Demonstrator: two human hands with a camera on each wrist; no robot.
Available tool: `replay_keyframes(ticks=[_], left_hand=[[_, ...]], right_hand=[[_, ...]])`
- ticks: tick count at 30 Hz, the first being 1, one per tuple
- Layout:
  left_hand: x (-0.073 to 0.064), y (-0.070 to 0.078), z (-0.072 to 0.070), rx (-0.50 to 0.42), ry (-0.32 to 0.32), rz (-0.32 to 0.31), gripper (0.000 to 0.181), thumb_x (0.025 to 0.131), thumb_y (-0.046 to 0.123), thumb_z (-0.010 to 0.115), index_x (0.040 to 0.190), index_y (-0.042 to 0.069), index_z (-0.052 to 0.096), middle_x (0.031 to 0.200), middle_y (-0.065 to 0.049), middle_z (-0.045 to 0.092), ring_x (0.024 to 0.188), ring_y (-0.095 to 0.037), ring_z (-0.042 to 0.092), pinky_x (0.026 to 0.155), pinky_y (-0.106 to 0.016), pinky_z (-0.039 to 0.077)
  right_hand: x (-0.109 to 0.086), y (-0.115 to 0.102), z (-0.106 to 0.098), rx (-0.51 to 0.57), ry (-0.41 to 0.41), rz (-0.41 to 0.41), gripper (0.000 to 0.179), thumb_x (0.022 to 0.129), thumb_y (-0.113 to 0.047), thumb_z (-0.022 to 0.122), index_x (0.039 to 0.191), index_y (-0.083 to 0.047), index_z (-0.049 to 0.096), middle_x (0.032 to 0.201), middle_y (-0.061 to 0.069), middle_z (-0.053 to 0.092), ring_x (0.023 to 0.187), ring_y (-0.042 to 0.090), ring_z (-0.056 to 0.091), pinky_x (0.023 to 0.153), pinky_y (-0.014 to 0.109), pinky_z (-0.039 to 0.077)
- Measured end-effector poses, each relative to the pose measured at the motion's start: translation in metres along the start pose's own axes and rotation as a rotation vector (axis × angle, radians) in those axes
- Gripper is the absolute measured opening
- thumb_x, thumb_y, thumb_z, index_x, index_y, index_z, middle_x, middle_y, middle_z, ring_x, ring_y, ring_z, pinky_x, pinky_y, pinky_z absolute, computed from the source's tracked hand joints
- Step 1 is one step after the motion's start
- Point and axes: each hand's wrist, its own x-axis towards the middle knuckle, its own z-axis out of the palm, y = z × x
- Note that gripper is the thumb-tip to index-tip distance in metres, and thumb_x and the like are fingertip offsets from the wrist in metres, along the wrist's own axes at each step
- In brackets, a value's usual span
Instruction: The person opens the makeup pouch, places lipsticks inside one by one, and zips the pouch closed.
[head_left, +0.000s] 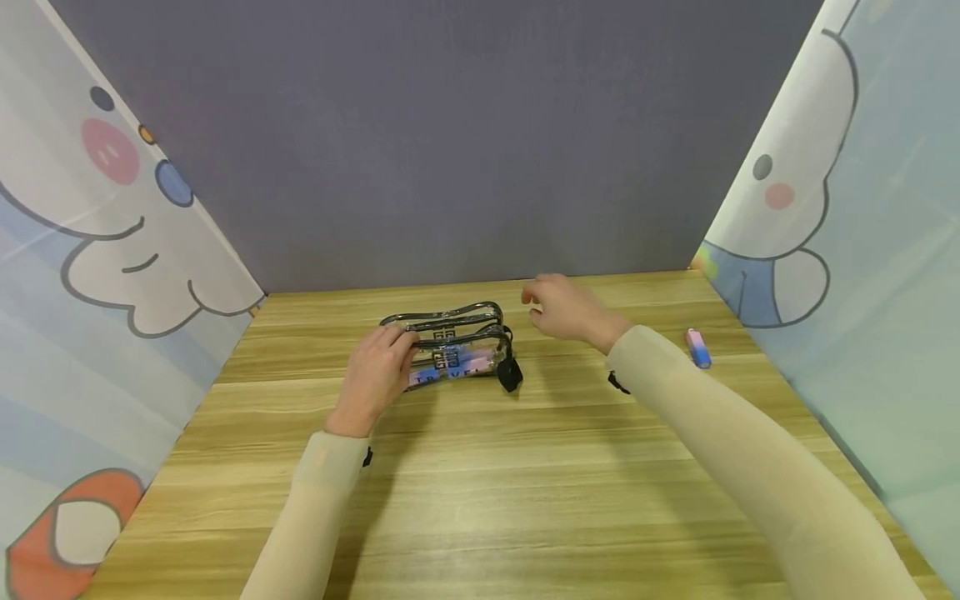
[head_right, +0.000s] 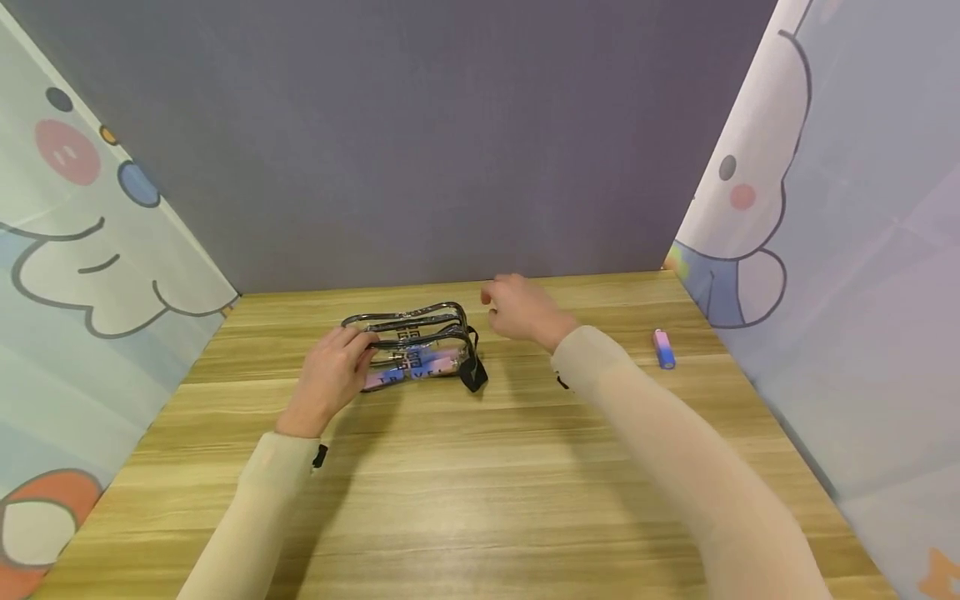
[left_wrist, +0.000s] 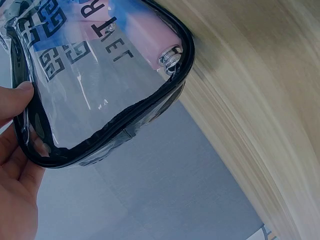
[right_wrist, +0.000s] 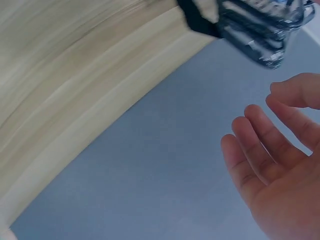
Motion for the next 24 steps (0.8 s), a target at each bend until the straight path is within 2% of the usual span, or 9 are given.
replay_keyframes(ticks=[12, 20, 24], left_hand=[[0.001, 0.000, 0.002, 0.005, 0.010, 0.006, 0.018, 0.085, -0.003, 0.079, 0.101, -0.001, 0.072, 0.094, -0.014, 0.069, 0.087, -0.032, 0.065, 0.082, -0.045, 0.057], [0.000, -0.002, 0.003, 0.006, 0.014, 0.008, 0.016, 0.087, -0.002, 0.078, 0.102, -0.002, 0.072, 0.094, -0.014, 0.069, 0.086, -0.032, 0.064, 0.081, -0.045, 0.057], [0.000, -0.002, 0.004, 0.008, 0.011, 0.011, 0.016, 0.087, -0.002, 0.078, 0.102, -0.001, 0.072, 0.094, -0.014, 0.069, 0.086, -0.032, 0.064, 0.081, -0.045, 0.057]], right_hand=[[-0.034, 0.076, 0.003, -0.075, -0.026, 0.110, 0.027, 0.097, -0.006, 0.058, 0.121, 0.004, 0.065, 0.117, 0.023, 0.065, 0.104, 0.038, 0.064, 0.084, 0.052, 0.054], [-0.060, 0.112, 0.005, -0.116, -0.013, 0.147, 0.029, 0.093, -0.003, 0.056, 0.117, 0.008, 0.065, 0.109, 0.025, 0.065, 0.089, 0.037, 0.065, 0.075, 0.052, 0.055], [-0.074, 0.135, 0.008, -0.103, -0.021, 0.187, 0.030, 0.092, -0.003, 0.055, 0.116, 0.011, 0.064, 0.110, 0.028, 0.064, 0.090, 0.040, 0.064, 0.074, 0.053, 0.055]])
